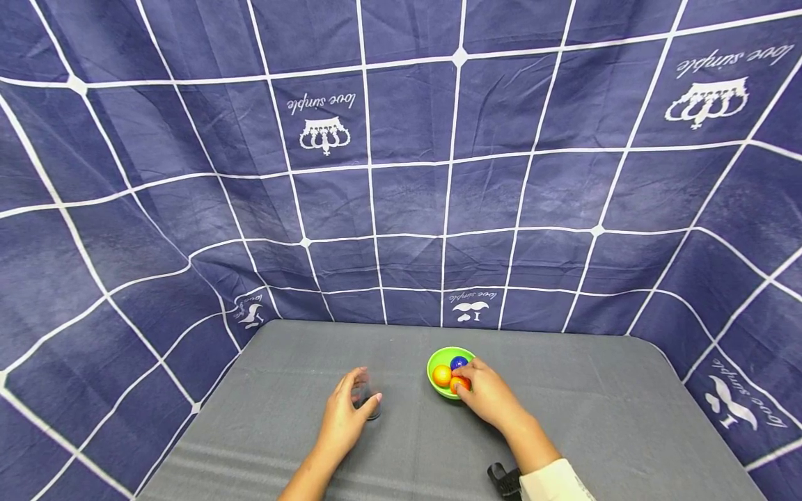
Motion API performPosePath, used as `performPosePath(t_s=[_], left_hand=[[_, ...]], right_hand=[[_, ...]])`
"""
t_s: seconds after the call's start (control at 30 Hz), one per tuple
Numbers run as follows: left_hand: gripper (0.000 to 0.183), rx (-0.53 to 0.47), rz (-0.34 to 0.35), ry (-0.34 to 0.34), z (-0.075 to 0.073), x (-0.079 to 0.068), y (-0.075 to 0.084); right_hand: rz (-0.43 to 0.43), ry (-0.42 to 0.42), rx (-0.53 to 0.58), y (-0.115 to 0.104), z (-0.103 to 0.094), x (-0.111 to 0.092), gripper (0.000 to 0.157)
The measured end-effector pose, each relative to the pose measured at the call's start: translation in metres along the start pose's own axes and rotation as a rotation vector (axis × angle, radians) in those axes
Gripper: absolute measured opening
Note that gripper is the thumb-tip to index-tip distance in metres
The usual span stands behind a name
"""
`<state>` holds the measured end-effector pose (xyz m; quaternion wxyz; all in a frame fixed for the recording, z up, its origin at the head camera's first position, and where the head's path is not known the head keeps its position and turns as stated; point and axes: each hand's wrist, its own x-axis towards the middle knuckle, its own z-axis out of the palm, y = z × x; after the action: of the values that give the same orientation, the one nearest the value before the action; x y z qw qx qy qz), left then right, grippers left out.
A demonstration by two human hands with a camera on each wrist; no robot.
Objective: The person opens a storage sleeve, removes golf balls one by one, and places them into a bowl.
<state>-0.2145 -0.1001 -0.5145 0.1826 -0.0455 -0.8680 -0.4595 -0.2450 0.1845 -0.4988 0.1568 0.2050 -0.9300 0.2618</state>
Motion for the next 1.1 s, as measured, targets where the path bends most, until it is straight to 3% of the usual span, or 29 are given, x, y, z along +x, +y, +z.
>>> performPosePath(t_s=[0.3, 0.63, 0.87, 1.1], left_hand=[[0.053, -0.006, -0.004, 0.014, -0.0007, 0.0005, -0.0007], [0.052, 0.001, 0.037, 0.037, -0.0001, 0.0006, -0.0022], [0.051, -0.022, 0.011, 0.018, 0.0003, 0.0019, 0.0000], [0.055, -0.056, -0.043, -0.033, 0.0011, 0.0046, -0.0039]], right_hand=[[0.040, 0.023, 0.006, -0.0051, -0.0040, 0.0014, 0.013], [0.052, 0.032, -0.024, -0.0053, -0.0016, 0.0005, 0.017], [0.065, 0.061, -0.023, -0.0049, -0.0018, -0.0023, 0.016], [0.029, 0.150, 0.016, -0.0054, -0.0035, -0.0061, 0.014]])
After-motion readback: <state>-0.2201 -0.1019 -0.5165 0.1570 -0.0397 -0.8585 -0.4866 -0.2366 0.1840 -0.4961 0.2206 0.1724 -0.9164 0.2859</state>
